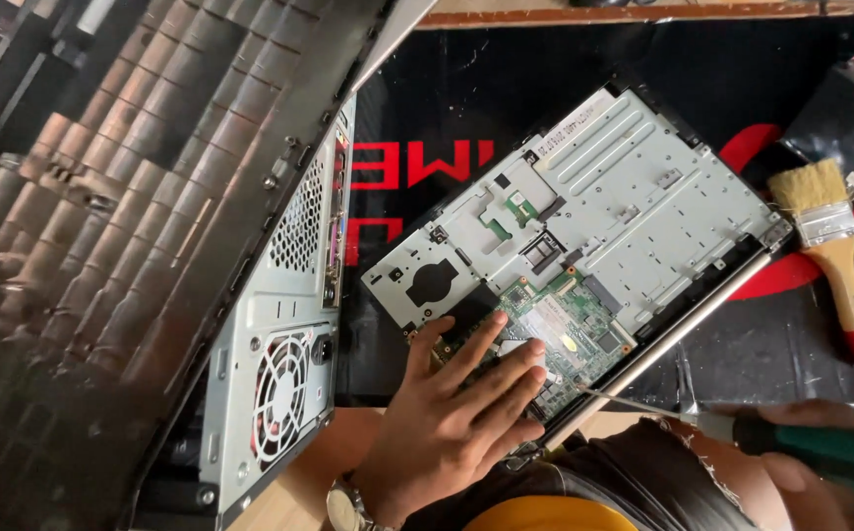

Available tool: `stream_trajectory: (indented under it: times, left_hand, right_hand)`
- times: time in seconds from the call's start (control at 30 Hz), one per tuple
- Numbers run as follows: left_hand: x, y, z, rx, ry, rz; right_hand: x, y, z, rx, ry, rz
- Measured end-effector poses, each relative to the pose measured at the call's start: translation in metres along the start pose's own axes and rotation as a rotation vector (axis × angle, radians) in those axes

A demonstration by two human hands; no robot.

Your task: Using a screwdriver to remove screws from the internal components of a laptop for disassembly.

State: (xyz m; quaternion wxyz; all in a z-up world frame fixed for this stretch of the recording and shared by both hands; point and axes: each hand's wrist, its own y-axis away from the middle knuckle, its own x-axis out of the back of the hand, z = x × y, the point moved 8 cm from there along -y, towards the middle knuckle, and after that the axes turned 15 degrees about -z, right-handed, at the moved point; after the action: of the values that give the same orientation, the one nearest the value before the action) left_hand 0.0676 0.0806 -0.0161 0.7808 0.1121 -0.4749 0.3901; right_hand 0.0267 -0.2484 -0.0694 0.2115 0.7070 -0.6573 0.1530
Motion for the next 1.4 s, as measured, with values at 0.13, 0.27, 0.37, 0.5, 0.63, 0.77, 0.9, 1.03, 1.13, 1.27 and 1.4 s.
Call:
stream_trajectory:
  times: [0.13,0.27,0.37,0.5,0.63,0.77,0.9,1.03,1.13,1.27,1.4]
  left_hand:
    - [0.001,-0.001,0.000,0.006,0.044,0.011]
    - [-0.003,-0.001,-0.002,-0.014,0.004,0.024]
    - [-0.002,-0.002,-0.002,-0.013,-0.022,0.044]
    - [0.001,-0.002,-0.003,-0.032,-0.013,0.050]
    - [0.000,-0.002,-0.002,-0.028,-0.023,0.030]
    - [-0.001,0.000,-0.003,-0.028,-0.029,0.049]
    - [0.000,-0.001,-0.004,-0.024,0.003,0.037]
    - [0.000,-0.001,-0.004,-0.012,-0.010,0.037]
    - [0.001,0.000,-0.003,-0.025,-0.007,0.042]
    - [0.001,0.000,-0.003,-0.022,-0.013,0.037]
    - [0.002,-0.001,-0.003,-0.021,-0.006,0.042]
  right_hand:
    - [-0.002,-0.008,-0.021,-0.020,0.126,-0.053]
    - [-0.006,-0.007,0.035,-0.018,-0.390,-0.172]
    - [-0.007,-0.013,0.010,0.062,-0.260,-0.146]
    - [-0.010,-0.020,0.009,-0.089,-0.189,-0.198]
    - [-0.015,-0.015,-0.001,-0.073,-0.119,-0.131]
    - [-0.013,-0.013,0.010,-0.087,-0.372,-0.139]
    - [-0.012,-0.016,0.006,0.005,-0.153,-0.162]
    - [-0.011,-0.015,-0.018,-0.058,0.182,-0.108]
    - [-0.012,-0.020,-0.005,-0.060,0.078,-0.152]
    - [-0.016,-0.015,-0.028,-0.054,0.081,-0.097]
    - [-0.016,-0.015,-0.028,-0.008,0.063,-0.114]
